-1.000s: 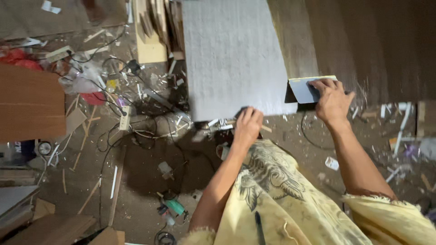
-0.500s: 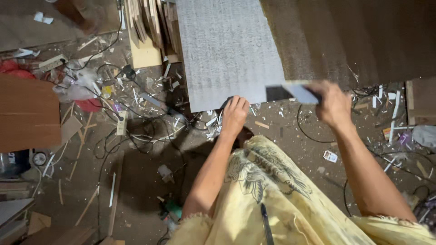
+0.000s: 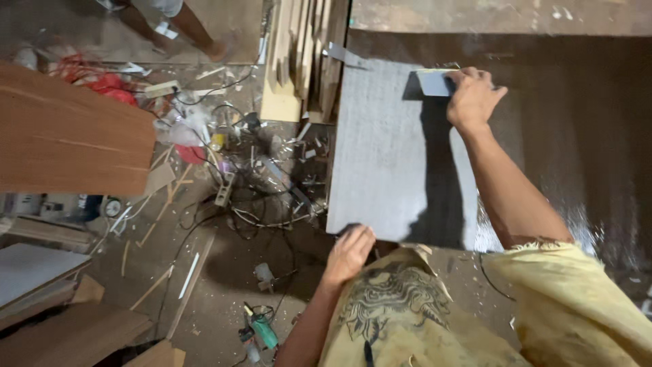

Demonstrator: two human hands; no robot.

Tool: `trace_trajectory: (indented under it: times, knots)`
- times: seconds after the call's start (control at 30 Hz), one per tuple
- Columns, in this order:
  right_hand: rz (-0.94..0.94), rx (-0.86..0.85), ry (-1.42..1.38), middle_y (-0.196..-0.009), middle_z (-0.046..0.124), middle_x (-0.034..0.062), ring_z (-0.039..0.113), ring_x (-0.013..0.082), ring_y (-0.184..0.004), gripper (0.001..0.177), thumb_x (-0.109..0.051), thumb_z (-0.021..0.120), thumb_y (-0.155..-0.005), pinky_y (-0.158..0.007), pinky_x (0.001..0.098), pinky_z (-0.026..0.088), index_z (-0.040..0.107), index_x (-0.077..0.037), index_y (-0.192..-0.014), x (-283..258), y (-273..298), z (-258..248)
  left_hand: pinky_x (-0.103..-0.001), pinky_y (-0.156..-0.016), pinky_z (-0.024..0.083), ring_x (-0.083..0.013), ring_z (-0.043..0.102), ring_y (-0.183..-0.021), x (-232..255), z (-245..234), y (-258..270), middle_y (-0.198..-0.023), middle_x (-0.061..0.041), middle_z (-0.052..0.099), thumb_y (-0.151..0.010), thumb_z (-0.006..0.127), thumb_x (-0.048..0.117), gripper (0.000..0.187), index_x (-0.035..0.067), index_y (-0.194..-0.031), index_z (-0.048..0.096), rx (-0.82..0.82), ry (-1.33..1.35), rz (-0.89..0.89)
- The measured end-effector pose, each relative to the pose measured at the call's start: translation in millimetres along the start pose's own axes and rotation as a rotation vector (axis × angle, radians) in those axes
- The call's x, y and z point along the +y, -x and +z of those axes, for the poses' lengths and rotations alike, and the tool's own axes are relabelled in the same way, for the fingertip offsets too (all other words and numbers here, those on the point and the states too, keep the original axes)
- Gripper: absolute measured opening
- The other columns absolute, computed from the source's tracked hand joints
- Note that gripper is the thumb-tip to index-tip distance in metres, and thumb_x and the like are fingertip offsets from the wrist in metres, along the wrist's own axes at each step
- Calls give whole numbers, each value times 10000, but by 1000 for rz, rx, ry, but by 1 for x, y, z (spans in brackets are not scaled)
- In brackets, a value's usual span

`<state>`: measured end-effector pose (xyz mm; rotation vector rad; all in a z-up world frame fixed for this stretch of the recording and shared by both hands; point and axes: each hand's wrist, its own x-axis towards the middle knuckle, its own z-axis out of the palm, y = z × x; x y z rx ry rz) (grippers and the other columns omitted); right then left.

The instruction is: The person pours glue from a bottle onto a rectangular board and spreads it across the surface with a scraper.

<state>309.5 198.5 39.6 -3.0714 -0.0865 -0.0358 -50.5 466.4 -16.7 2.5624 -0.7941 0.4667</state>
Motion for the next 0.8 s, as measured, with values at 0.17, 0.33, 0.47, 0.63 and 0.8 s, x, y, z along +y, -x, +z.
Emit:
trace_trajectory:
  times: [0.17, 0.33, 0.47, 0.63, 0.8]
  knots:
    - [121, -221, 24, -1453, 552, 18, 421, 300, -1369, 619, -19, 650, -877, -992, 795, 297, 642, -409, -1358, -10, -53, 11, -464, -783, 613, -357, 701, -996, 3, -30, -33, -1146, -193, 702, -983, 667, -29, 95, -60, -1058, 717, 151, 6, 33]
    - [58, -291, 128, -1355, 590, 68, 472, 340, -1329, 531, -96, 592, -888, -991, 799, 322, 602, -59, -1417, 24, -35, 37, -427, -764, 641, -306, 725, -906, 8, -45, -45, -1022, -160, 752, -946, 735, -37, 56, -50, -997, 754, 249, 40, -28]
    - [-41, -153, 167, -1415, 700, 46, 564, 319, -1275, 394, -104, 453, -991, -913, 790, 335, 771, -89, -1223, 43, 58, 42, -379, -807, 626, -289, 719, -997, -13, 38, 14, -1047, -90, 747, -986, 664, 80, 98, 70, -1017, 756, 342, -78, 72]
    - [-43, -180, 203, -1388, 650, -25, 531, 276, -1265, 448, -172, 424, -960, -896, 708, 422, 739, -254, -1269, 31, 194, 5, -393, -906, 574, -288, 660, -1116, -8, 14, 9, -1079, -101, 712, -1007, 628, 94, 141, 35, -1102, 713, 154, 2, 22]
    - [-111, -132, 288, -1287, 620, -54, 518, 252, -1189, 485, -194, 497, -856, -853, 614, 455, 705, -324, -1275, 49, 316, 13, -361, -909, 561, -264, 655, -1100, -11, 30, 24, -1027, -75, 691, -1019, 615, 115, 108, 66, -1051, 705, 187, -25, 67]
